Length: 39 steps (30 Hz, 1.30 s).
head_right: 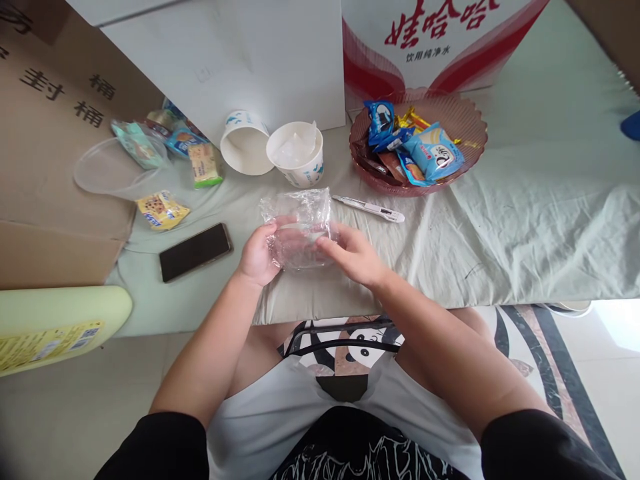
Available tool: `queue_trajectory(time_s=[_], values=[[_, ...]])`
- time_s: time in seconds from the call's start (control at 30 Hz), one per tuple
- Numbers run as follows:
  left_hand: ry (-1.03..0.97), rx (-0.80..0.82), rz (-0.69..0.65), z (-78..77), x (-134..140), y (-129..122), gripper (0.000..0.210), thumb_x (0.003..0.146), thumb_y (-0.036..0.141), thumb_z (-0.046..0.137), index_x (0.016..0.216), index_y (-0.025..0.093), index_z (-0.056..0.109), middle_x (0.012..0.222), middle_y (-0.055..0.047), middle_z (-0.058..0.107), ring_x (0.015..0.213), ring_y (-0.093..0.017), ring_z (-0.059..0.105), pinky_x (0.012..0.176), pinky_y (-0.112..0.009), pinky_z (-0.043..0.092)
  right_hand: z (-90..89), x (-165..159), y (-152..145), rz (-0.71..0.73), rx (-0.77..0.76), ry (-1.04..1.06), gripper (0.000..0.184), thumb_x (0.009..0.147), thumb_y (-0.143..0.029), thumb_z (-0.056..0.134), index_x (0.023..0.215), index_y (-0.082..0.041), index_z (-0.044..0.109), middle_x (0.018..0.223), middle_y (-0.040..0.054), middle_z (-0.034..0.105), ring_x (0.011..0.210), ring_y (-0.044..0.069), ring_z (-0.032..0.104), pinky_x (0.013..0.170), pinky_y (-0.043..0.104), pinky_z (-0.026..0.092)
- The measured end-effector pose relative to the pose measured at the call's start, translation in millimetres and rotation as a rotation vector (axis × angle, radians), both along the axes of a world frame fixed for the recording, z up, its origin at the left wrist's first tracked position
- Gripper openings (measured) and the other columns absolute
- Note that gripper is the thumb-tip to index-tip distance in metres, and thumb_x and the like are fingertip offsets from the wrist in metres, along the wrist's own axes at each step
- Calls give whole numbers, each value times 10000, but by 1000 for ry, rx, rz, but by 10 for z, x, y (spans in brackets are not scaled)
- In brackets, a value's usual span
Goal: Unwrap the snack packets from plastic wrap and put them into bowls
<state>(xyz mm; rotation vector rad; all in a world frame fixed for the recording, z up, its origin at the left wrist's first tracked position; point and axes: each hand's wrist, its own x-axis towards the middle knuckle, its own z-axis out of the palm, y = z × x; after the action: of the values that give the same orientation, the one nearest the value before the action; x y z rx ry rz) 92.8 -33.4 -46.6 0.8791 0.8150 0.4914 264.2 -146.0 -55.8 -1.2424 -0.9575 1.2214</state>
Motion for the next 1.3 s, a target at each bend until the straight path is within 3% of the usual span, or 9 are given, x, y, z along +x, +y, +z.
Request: queue_trajectory(time_s=[0.1, 0.17, 0.33, 0.53, 0.77, 0.93, 1.07, 1.17, 1.3], values=[[9, 71, -23, 8, 2, -17, 467, 696, 472, 772, 1035, 153, 730, 809, -67, 806, 775, -253, 786, 730, -339, 608, 12, 3, 23, -46, -87, -96, 416, 824, -617, 722, 791, -204, 676, 668, 9, 623, 648, 162, 603, 655, 320, 518], [99, 125, -55, 19, 1, -38, 460, 661, 449, 824, 988, 140, 729, 720, -48, 775, 636, -211, 739, 600, -293, 568, 22, 9, 32, -48, -108, -77, 380, 815, -575, 715, 794, -198, 664, 657, -4, 608, 622, 146, 593, 638, 306, 513], [253, 223, -83, 25, 7, -73, 379, 698, 473, 810, 874, 150, 720, 480, 23, 612, 385, -131, 550, 369, -227, 379, 37, 25, 21, -67, -136, -16, 387, 831, -542, 659, 971, -185, 705, 638, -30, 567, 583, 135, 591, 589, 285, 483], [45, 172, 10, 19, 2, -53, 418, 677, 417, 859, 991, 209, 678, 466, 74, 580, 359, -111, 503, 348, -202, 338, -6, -2, 30, -137, -109, 154, 334, 843, -425, 639, 1101, -219, 687, 599, -55, 537, 543, 130, 517, 557, 280, 397], [-116, 67, 76, 48, -14, 6, 328, 582, 382, 887, 725, 192, 661, 564, 56, 560, 454, -80, 518, 407, -205, 415, 45, 6, 65, -172, -56, 350, 144, 743, -355, 671, 739, -225, 609, 627, -24, 521, 551, 116, 444, 542, 273, 343], [-31, 95, 41, 39, 2, 6, 425, 703, 607, 735, 665, 192, 652, 568, 9, 545, 479, -122, 529, 425, -256, 425, 3, 32, 53, -169, -89, 340, 205, 751, -425, 616, 737, -222, 593, 623, -11, 516, 555, 133, 472, 550, 289, 365], [61, 202, 61, 15, 14, -9, 364, 675, 533, 765, 653, 194, 633, 589, 10, 545, 471, -105, 476, 410, -244, 344, -26, 22, 40, -194, -127, 206, 366, 837, -575, 579, 728, -226, 577, 624, -13, 507, 568, 135, 450, 553, 298, 332], [86, 230, 58, 3, 19, -4, 305, 639, 473, 767, 646, 198, 637, 590, 10, 555, 471, -102, 455, 410, -243, 321, 8, 12, 41, -186, -116, 113, 345, 793, -538, 660, 688, -226, 557, 594, -47, 431, 546, 109, 363, 541, 286, 271], [120, 242, 36, -11, 26, 3, 493, 704, 647, 692, 525, 197, 602, 590, -32, 592, 505, -119, 507, 449, -262, 371, 57, 9, 44, -189, -114, 93, 334, 760, -526, 667, 653, -226, 565, 571, -53, 414, 529, 102, 340, 526, 280, 256]])
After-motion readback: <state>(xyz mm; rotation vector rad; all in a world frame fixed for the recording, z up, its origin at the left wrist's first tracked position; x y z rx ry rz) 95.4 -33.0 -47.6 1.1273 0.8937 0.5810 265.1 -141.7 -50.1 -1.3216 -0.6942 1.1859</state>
